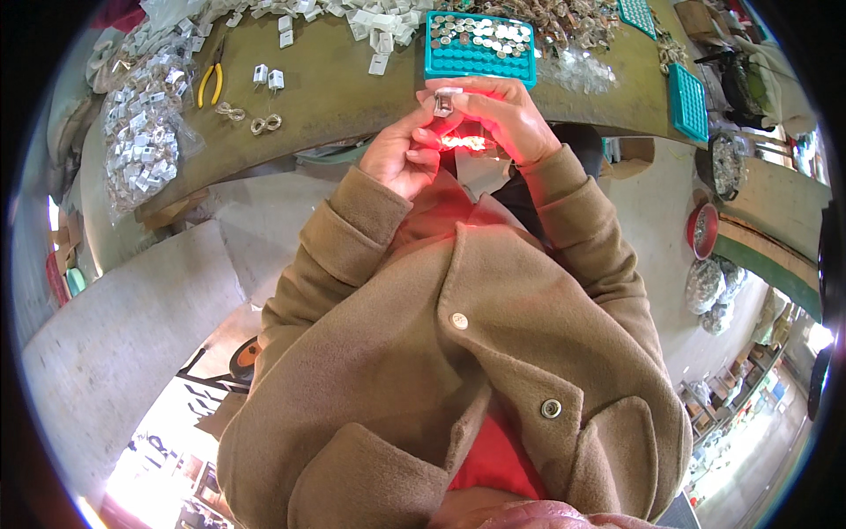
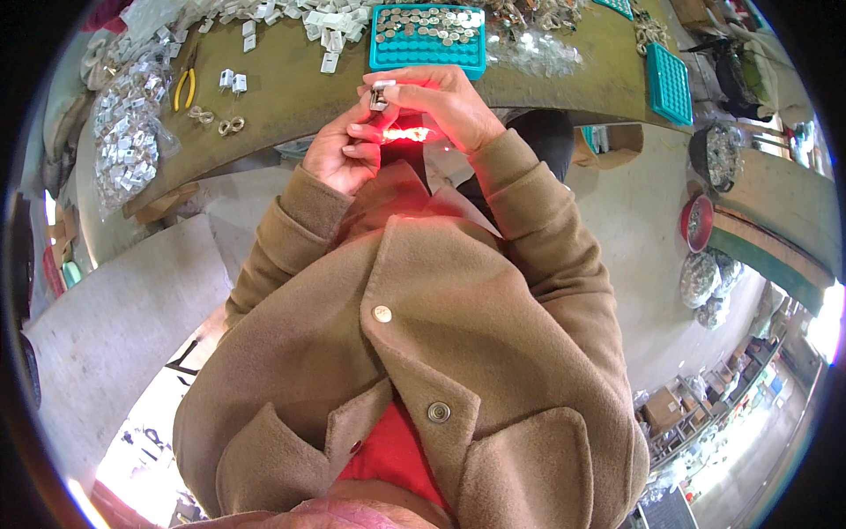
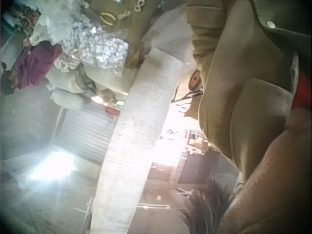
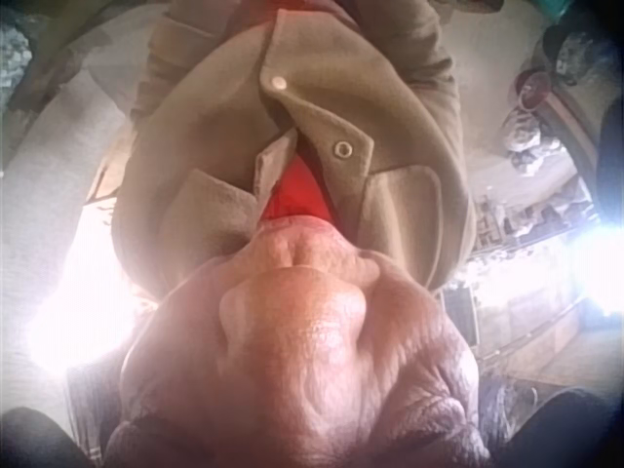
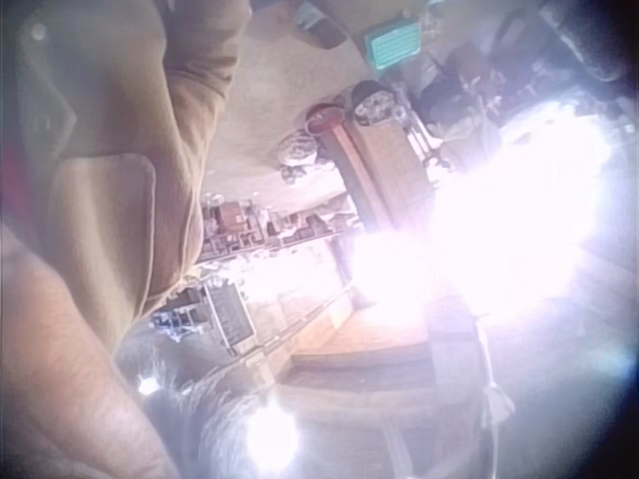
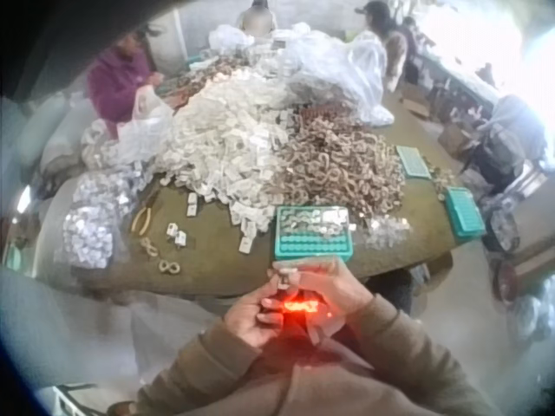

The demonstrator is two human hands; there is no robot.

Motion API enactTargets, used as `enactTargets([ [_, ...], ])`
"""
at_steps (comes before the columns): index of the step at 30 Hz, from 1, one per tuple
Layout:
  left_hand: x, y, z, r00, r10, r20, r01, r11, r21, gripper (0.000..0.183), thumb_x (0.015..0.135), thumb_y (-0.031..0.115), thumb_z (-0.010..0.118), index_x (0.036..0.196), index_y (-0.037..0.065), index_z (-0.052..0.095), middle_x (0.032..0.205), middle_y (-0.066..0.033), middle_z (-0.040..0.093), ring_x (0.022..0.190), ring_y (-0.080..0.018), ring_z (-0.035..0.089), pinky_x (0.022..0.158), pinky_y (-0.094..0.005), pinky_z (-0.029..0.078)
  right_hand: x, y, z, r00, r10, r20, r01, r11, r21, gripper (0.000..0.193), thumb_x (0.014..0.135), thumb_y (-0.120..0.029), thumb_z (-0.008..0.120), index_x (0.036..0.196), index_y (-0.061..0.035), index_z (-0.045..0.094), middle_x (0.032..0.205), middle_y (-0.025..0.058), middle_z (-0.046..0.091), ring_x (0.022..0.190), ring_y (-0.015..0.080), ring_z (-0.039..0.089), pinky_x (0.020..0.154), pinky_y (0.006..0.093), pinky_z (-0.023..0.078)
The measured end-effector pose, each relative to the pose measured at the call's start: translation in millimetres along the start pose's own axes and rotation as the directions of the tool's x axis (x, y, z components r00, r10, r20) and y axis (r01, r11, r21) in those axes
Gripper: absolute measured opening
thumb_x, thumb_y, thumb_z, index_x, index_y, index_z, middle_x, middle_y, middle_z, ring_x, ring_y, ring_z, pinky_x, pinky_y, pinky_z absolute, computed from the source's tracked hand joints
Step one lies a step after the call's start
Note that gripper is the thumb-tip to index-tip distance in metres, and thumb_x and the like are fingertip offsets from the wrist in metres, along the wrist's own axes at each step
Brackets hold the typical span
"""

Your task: The person assembles small white plastic electrical components by inserting metal pins and securing them with a red-handled tool. They repeatedly pick up components, insert pins, and use the tool to fasten them, then place the finished units into a clear plastic bag.

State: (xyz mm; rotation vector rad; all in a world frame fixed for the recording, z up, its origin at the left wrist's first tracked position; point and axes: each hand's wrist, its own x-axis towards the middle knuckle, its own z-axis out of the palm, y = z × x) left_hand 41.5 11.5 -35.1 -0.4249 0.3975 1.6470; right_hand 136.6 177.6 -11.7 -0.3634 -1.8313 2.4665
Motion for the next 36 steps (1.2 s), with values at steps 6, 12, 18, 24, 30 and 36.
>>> enactTargets([
  [6, -1, -4, 5, 0.998, -0.036, 0.058, 0.034, 0.999, 0.035, 0.021, 0.098, 0.028, 0.062, 0.110, 0.011, 0.058, 0.098, 0.0017, 0.063, 0.058, 0.0052, 0.046, 0.042, -0.0098, 0.035, -18, 8, 9, 0.923, -0.385, -0.006, 0.295, 0.718, -0.631, 0.046, 0.082, -0.001, 0.072, 0.127, -0.0071, 0.064, 0.118, 0.0055, 0.069, 0.082, 0.0121, 0.066, 0.077, 0.0292, 0.055],
  [12, 4, -13, 9, 0.989, -0.125, -0.081, 0.140, 0.970, 0.200, 0.020, 0.101, 0.031, 0.056, 0.101, 0.010, 0.059, 0.080, 0.0045, 0.062, 0.057, 0.0019, 0.052, 0.041, -0.0120, 0.035, -33, 16, -2, 0.774, -0.628, 0.076, 0.379, 0.364, -0.851, 0.028, 0.081, -0.007, 0.070, 0.109, -0.0052, 0.069, 0.092, 0.0107, 0.070, 0.083, 0.0291, 0.065, 0.074, 0.0376, 0.054],
  [18, 10, -30, 16, 0.998, -0.011, -0.064, 0.038, 0.896, 0.442, 0.019, 0.098, 0.027, 0.060, 0.106, 0.009, 0.064, 0.086, 0.0043, 0.065, 0.067, 0.0010, 0.055, 0.043, -0.0146, 0.033, -57, 23, -7, 0.799, -0.601, -0.024, 0.306, 0.441, -0.844, 0.034, 0.078, -0.009, 0.073, 0.112, -0.0038, 0.069, 0.100, 0.0132, 0.070, 0.091, 0.0298, 0.067, 0.080, 0.0384, 0.054],
  [24, 21, -46, 23, 0.982, 0.189, 0.020, -0.141, 0.656, 0.741, 0.027, 0.098, 0.018, 0.059, 0.117, -0.001, 0.066, 0.092, -0.0014, 0.068, 0.076, -0.0039, 0.058, 0.064, -0.0194, 0.047, -71, 16, -60, 0.718, -0.691, -0.085, 0.090, 0.213, -0.973, 0.039, 0.082, -0.020, 0.072, 0.119, -0.0101, 0.067, 0.126, 0.0114, 0.063, 0.122, 0.0324, 0.053, 0.105, 0.0450, 0.037],
  [30, 35, -50, 23, 0.981, 0.139, 0.133, -0.189, 0.577, 0.795, 0.025, 0.100, 0.018, 0.056, 0.111, -0.002, 0.065, 0.089, -0.0016, 0.067, 0.082, -0.0087, 0.063, 0.077, -0.0247, 0.052, -56, 19, -87, 0.719, -0.682, -0.137, -0.200, -0.013, -0.980, 0.035, 0.086, -0.038, 0.068, 0.115, -0.0192, 0.069, 0.143, 0.0065, 0.048, 0.139, 0.0332, 0.031, 0.115, 0.0521, 0.017],
  [36, 38, -49, 18, 0.992, 0.123, 0.024, -0.097, 0.632, 0.769, 0.025, 0.101, 0.020, 0.054, 0.110, 0.000, 0.065, 0.081, 0.0018, 0.062, 0.073, -0.0087, 0.064, 0.073, -0.0231, 0.052, -65, 29, -89, 0.756, -0.647, -0.105, -0.185, -0.058, -0.981, 0.034, 0.085, -0.038, 0.069, 0.114, -0.0203, 0.070, 0.142, 0.0052, 0.048, 0.139, 0.0316, 0.031, 0.114, 0.0529, 0.018],
])
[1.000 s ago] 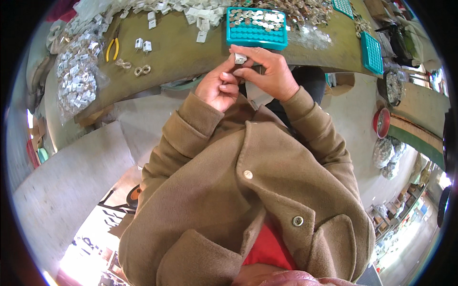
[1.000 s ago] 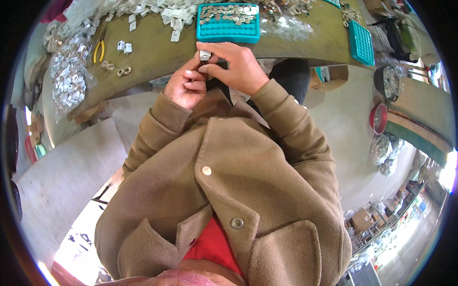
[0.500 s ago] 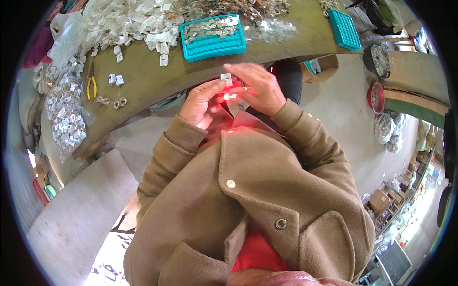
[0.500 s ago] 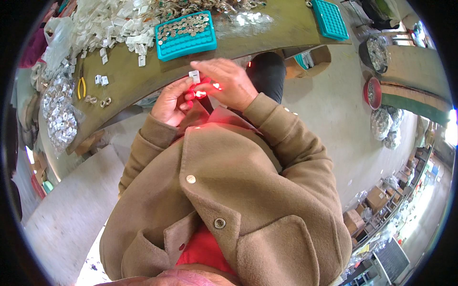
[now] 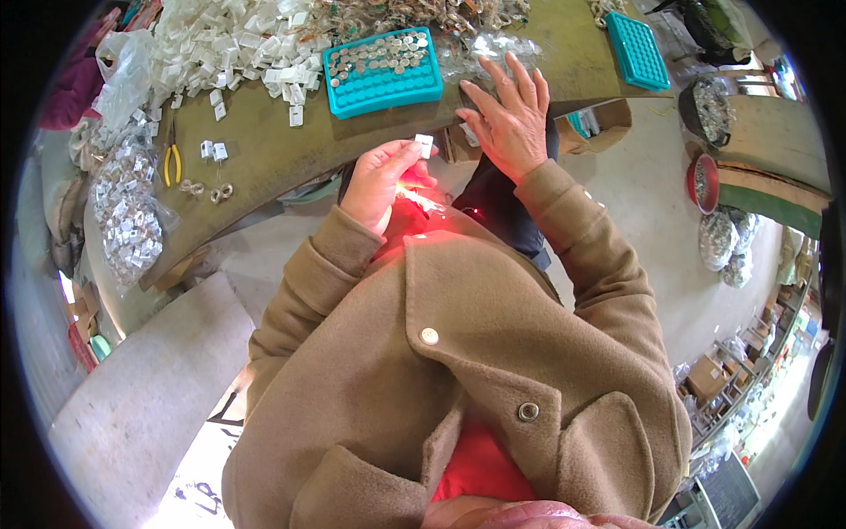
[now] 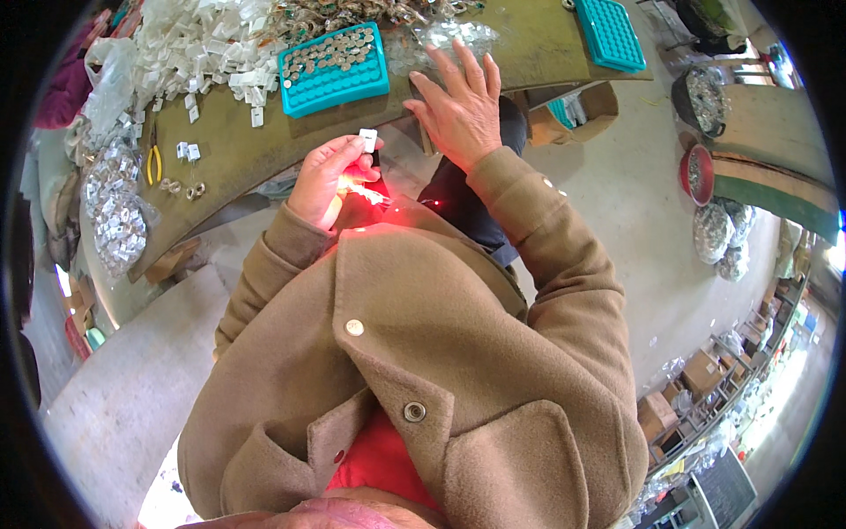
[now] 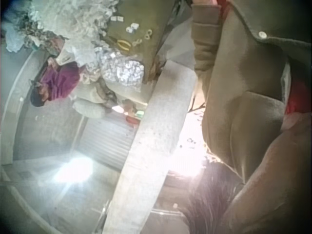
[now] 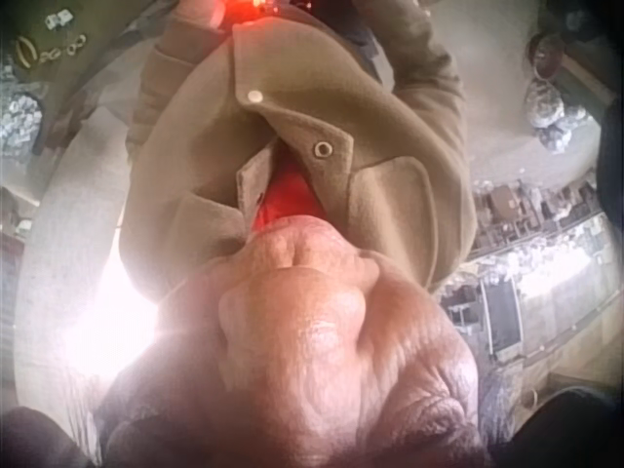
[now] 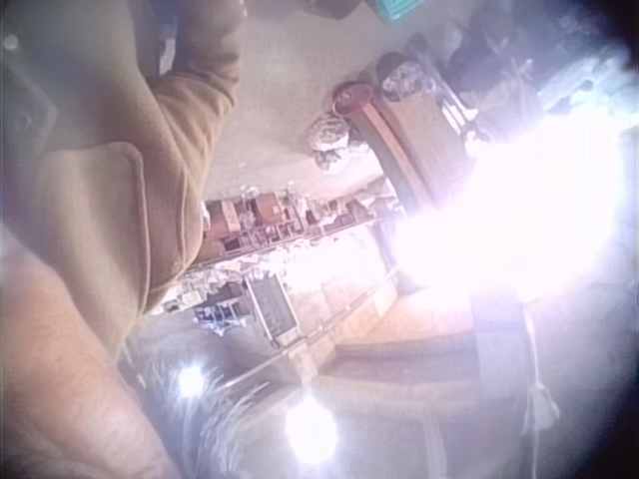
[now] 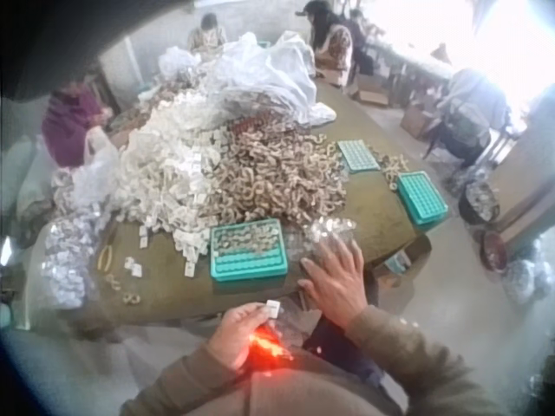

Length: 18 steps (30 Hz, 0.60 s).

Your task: The person assembles small white plastic electrical components by inserting metal pins and securing them with a red-handled tool. They repeatedly pick up components, insert pins, and use the tool to fasten them, then place the finished units into a clear plastic bag.

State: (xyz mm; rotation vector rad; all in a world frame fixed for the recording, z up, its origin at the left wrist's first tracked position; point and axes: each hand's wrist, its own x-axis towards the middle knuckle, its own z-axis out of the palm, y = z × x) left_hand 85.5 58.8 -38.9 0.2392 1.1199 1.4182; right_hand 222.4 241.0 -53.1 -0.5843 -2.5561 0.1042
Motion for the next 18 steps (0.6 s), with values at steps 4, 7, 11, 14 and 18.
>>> enactTargets([
  [4, 1, -2, 3, 1.000, -0.023, 0.000, 0.023, 1.000, -0.008, 0.027, 0.101, 0.021, 0.054, 0.112, -0.001, 0.065, 0.083, 0.0009, 0.063, 0.074, -0.0083, 0.065, 0.072, -0.0226, 0.053, -14, 0, 0, 1.000, 0.003, 0.009, -0.003, 0.999, 0.039, 0.032, 0.082, -0.034, 0.072, 0.111, -0.0197, 0.071, 0.140, 0.0047, 0.050, 0.138, 0.0283, 0.035, 0.115, 0.0513, 0.018],
  [7, 3, 1, 5, 0.999, -0.050, 0.009, 0.050, 0.998, -0.023, 0.032, 0.102, 0.025, 0.052, 0.116, -0.002, 0.064, 0.091, -0.0041, 0.068, 0.080, -0.0111, 0.067, 0.075, -0.0246, 0.054, -19, 6, 1, 0.997, -0.043, -0.056, 0.047, 0.997, 0.067, 0.029, 0.080, -0.024, 0.072, 0.108, -0.0184, 0.071, 0.131, 0.0023, 0.057, 0.130, 0.0250, 0.044, 0.113, 0.0490, 0.023],
  [11, 4, 3, 9, 0.998, -0.065, 0.024, 0.067, 0.993, -0.094, 0.037, 0.103, 0.029, 0.051, 0.119, -0.002, 0.062, 0.100, -0.0092, 0.070, 0.081, -0.0119, 0.067, 0.076, -0.0257, 0.054, -17, 12, 1, 0.970, -0.133, -0.202, 0.179, 0.957, 0.229, 0.021, 0.079, -0.012, 0.071, 0.100, -0.0139, 0.069, 0.109, 0.0016, 0.066, 0.107, 0.0240, 0.059, 0.098, 0.0415, 0.042],
  [14, 4, 2, 9, 0.998, -0.054, 0.041, 0.059, 0.991, -0.122, 0.032, 0.102, 0.028, 0.054, 0.116, 0.001, 0.063, 0.097, -0.0069, 0.070, 0.081, -0.0111, 0.066, 0.074, -0.0276, 0.054, -13, 1, -3, 0.976, 0.028, -0.218, 0.080, 0.880, 0.469, 0.015, 0.081, -0.002, 0.067, 0.095, -0.0064, 0.066, 0.092, 0.0074, 0.068, 0.083, 0.0239, 0.067, 0.073, 0.0331, 0.054],
  [18, 4, -1, 10, 0.999, -0.010, 0.040, 0.019, 0.970, -0.242, 0.025, 0.100, 0.027, 0.058, 0.104, 0.004, 0.064, 0.094, -0.0058, 0.068, 0.079, -0.0141, 0.064, 0.073, -0.0307, 0.054, -16, -35, -16, 0.939, 0.292, 0.182, -0.312, 0.497, 0.810, 0.015, 0.087, 0.005, 0.060, 0.100, 0.0001, 0.065, 0.089, 0.0127, 0.067, 0.075, 0.0210, 0.068, 0.067, 0.0288, 0.053],
])
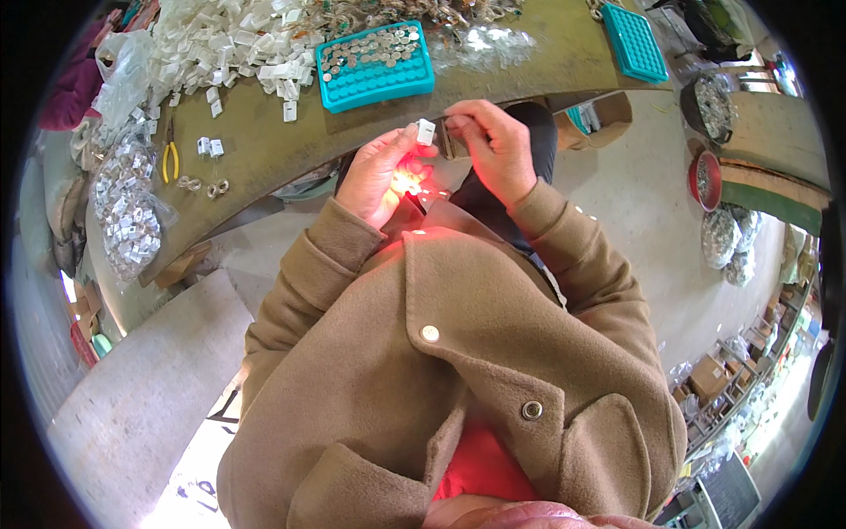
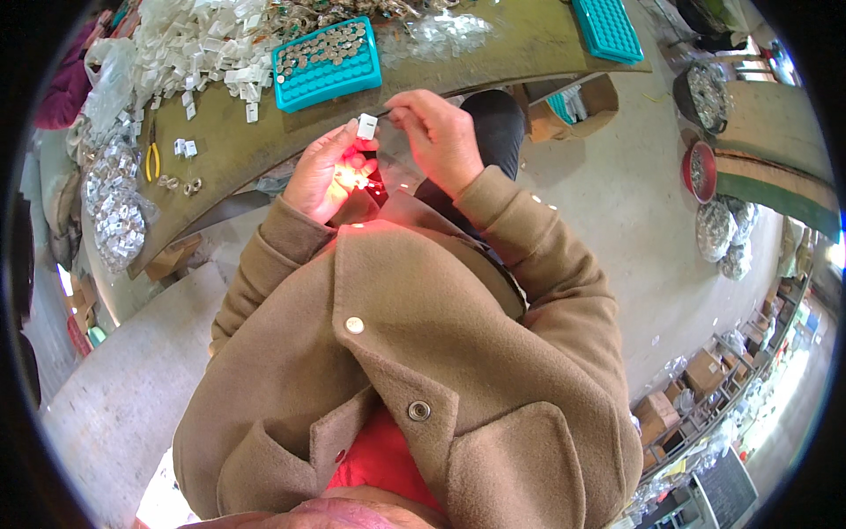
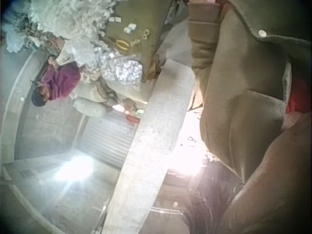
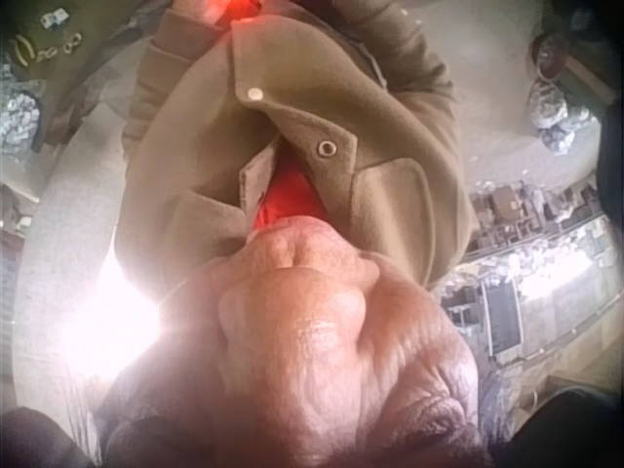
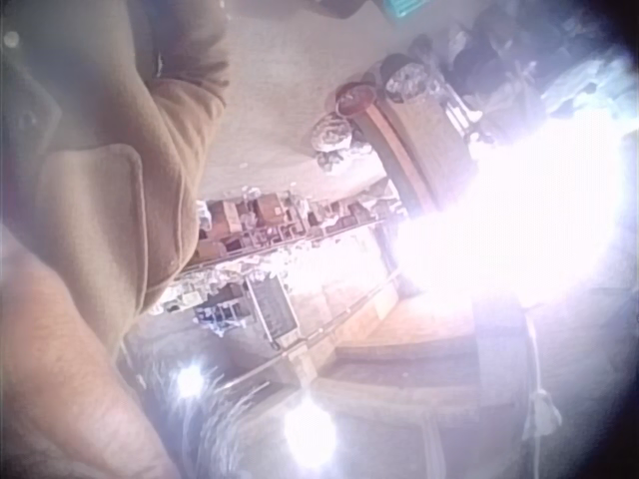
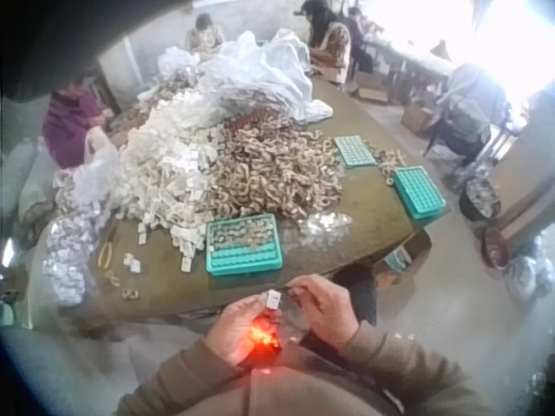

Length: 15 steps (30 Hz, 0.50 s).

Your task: The person assembles small white plastic electrical components by inserting metal pins and securing them with a red-handled tool. They repeatedly pick up components, insert pins, and use the tool to fasten them, then place the finished units into a clear plastic bag.

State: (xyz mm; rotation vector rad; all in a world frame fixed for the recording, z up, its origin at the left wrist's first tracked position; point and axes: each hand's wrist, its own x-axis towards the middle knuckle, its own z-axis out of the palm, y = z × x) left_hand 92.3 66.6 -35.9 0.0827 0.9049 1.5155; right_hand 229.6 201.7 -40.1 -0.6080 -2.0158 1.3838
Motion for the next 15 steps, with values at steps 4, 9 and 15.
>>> enactTargets([
  [4, -1, 2, 0, 0.998, 0.003, -0.064, -0.002, 1.000, 0.005, 0.024, 0.098, 0.028, 0.061, 0.105, 0.005, 0.063, 0.097, -0.0055, 0.067, 0.085, -0.0131, 0.062, 0.072, -0.0316, 0.055, -2, -17, 5, 0.994, -0.069, 0.090, 0.080, 0.989, -0.121, 0.017, 0.092, 0.003, 0.057, 0.107, 0.0015, 0.065, 0.084, 0.0079, 0.069, 0.074, 0.0110, 0.065, 0.066, 0.0245, 0.052],
  [9, -10, 6, 3, 1.000, -0.008, -0.021, 0.007, 0.999, -0.044, 0.025, 0.099, 0.027, 0.060, 0.109, 0.004, 0.061, 0.090, -0.0005, 0.064, 0.059, -0.0006, 0.042, 0.055, -0.0189, 0.039, 1, -23, 12, 0.977, 0.193, 0.089, -0.190, 0.981, -0.043, 0.014, 0.088, -0.005, 0.065, 0.101, -0.0034, 0.065, 0.083, 0.0090, 0.070, 0.066, 0.0182, 0.065, 0.061, 0.0279, 0.050],
  [15, -15, 10, 2, 0.999, -0.040, -0.022, 0.038, 0.993, -0.109, 0.026, 0.098, 0.028, 0.062, 0.106, 0.004, 0.061, 0.090, -0.0005, 0.063, 0.061, -0.0019, 0.042, 0.055, -0.0207, 0.041, 5, -26, 16, 0.992, -0.086, 0.095, 0.096, 0.990, -0.102, 0.009, 0.087, -0.004, 0.065, 0.095, -0.0037, 0.061, 0.087, 0.0120, 0.062, 0.073, 0.0215, 0.063, 0.065, 0.0308, 0.050],
])
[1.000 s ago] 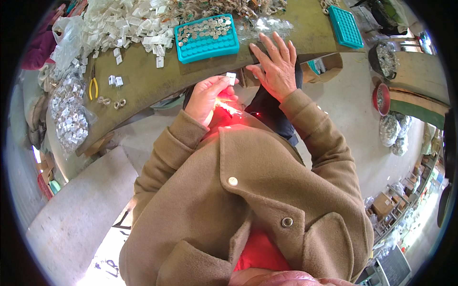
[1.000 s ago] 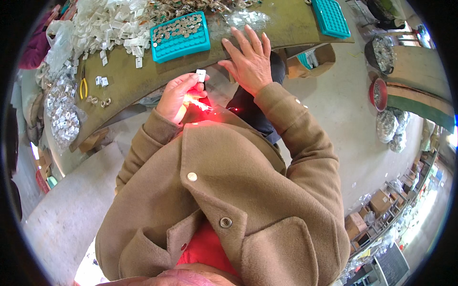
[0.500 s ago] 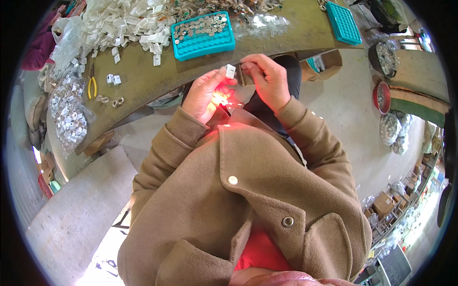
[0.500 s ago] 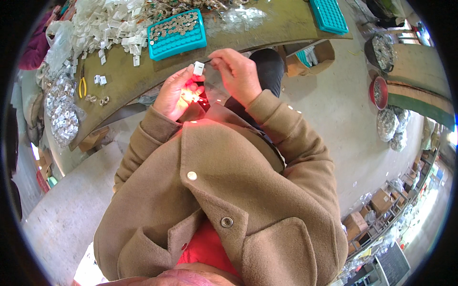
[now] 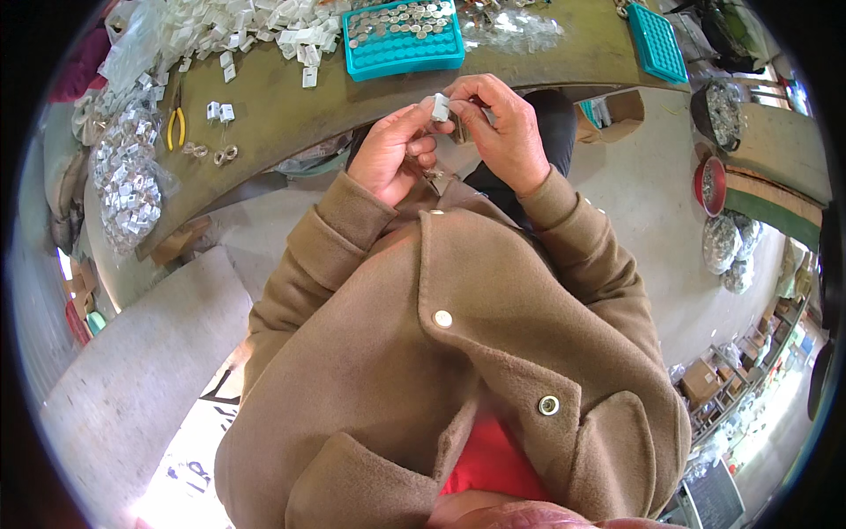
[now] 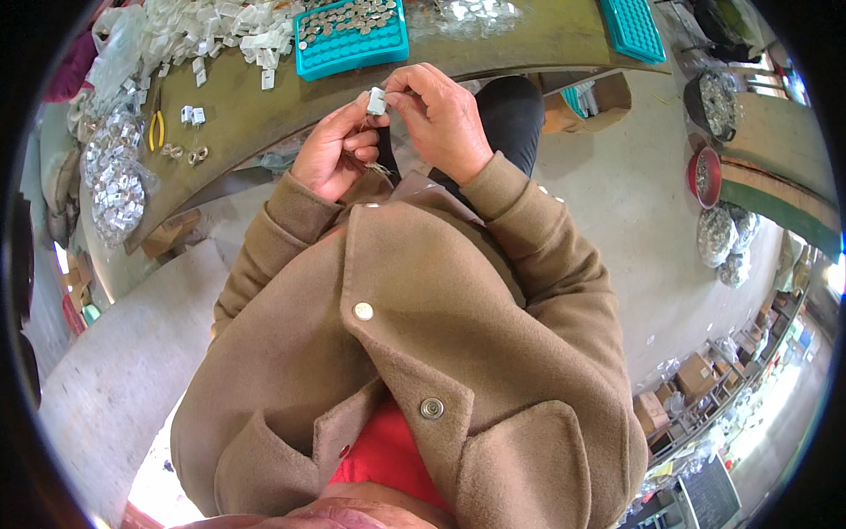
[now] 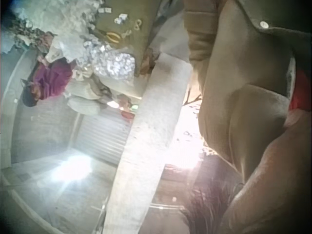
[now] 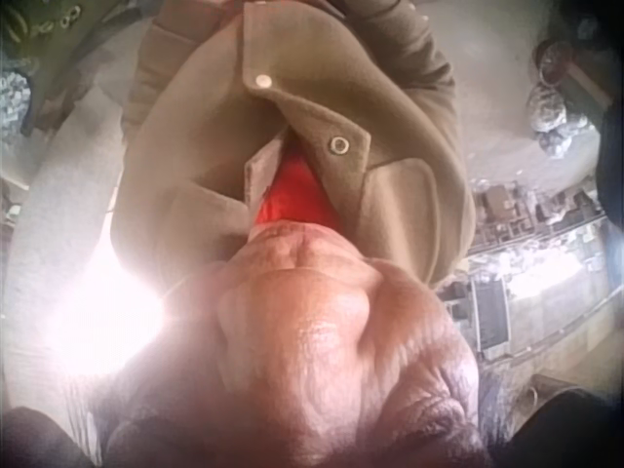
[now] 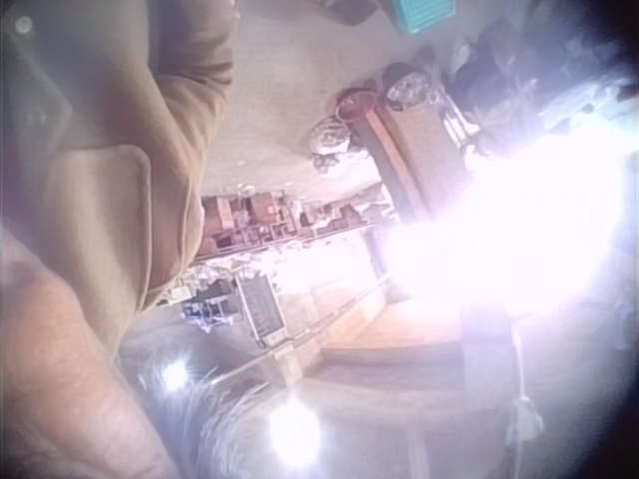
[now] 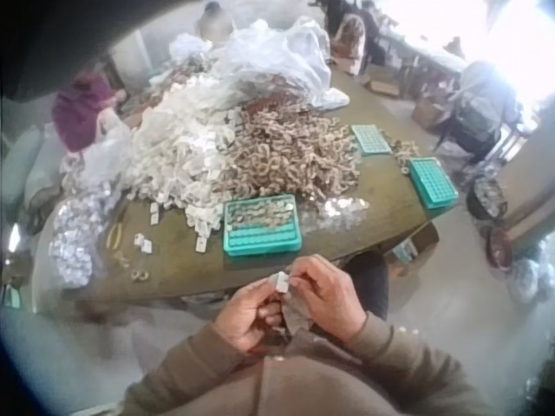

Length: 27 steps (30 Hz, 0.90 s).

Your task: The person assembles small white plastic electrical components by inserting metal pins and securing them with a red-handled tool. They repeatedly pick up components, insert pins, and use the tool to fasten them, then place the finished units into a clear plastic bag.

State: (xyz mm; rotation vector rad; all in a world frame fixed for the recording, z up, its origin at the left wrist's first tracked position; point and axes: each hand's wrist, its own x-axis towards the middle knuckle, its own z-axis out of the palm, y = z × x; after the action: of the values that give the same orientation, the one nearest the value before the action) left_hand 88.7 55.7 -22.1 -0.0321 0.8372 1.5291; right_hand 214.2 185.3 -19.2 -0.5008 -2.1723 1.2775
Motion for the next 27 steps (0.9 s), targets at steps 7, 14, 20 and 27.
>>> enactTargets([
  [7, 1, -3, -2, 0.988, 0.154, -0.003, -0.153, 0.981, 0.121, 0.019, 0.096, 0.023, 0.064, 0.099, 0.004, 0.062, 0.091, -0.0056, 0.066, 0.069, -0.0080, 0.057, 0.058, -0.0254, 0.050, 3, -7, 2, 0.994, -0.077, 0.081, 0.086, 0.991, -0.103, 0.007, 0.085, -0.002, 0.064, 0.092, -0.0024, 0.061, 0.085, 0.0121, 0.064, 0.074, 0.0308, 0.063, 0.065, 0.0346, 0.051],
  [14, -1, 10, -10, 0.998, -0.037, -0.050, 0.037, 0.999, 0.010, 0.022, 0.097, 0.026, 0.062, 0.105, 0.006, 0.061, 0.089, -0.0012, 0.064, 0.061, -0.0007, 0.047, 0.054, -0.0171, 0.040, 14, -9, -6, 0.970, 0.152, 0.191, -0.161, 0.987, 0.030, 0.008, 0.090, -0.003, 0.064, 0.097, 0.0004, 0.065, 0.081, 0.0041, 0.066, 0.070, 0.0066, 0.056, 0.063, 0.0254, 0.049],
  [20, 4, 7, -16, 0.995, -0.097, -0.029, 0.096, 0.994, -0.052, 0.018, 0.097, 0.026, 0.064, 0.102, 0.010, 0.060, 0.088, -0.0034, 0.064, 0.058, 0.0004, 0.042, 0.053, -0.0173, 0.037, 15, -7, 0, 0.985, 0.002, 0.171, 0.006, 0.999, -0.047, 0.003, 0.089, -0.001, 0.062, 0.092, 0.0004, 0.062, 0.076, 0.0098, 0.062, 0.064, 0.0154, 0.056, 0.061, 0.0292, 0.048],
  [27, 6, 4, -15, 0.998, -0.010, -0.065, 0.018, 0.992, 0.127, 0.019, 0.095, 0.025, 0.066, 0.099, 0.007, 0.062, 0.086, -0.0040, 0.067, 0.056, -0.0006, 0.044, 0.052, -0.0167, 0.040, 32, -11, -9, 0.943, -0.004, 0.332, 0.046, 0.992, -0.117, 0.004, 0.084, -0.006, 0.061, 0.085, -0.0027, 0.062, 0.079, 0.0179, 0.064, 0.075, 0.0398, 0.062, 0.064, 0.0425, 0.050],
])
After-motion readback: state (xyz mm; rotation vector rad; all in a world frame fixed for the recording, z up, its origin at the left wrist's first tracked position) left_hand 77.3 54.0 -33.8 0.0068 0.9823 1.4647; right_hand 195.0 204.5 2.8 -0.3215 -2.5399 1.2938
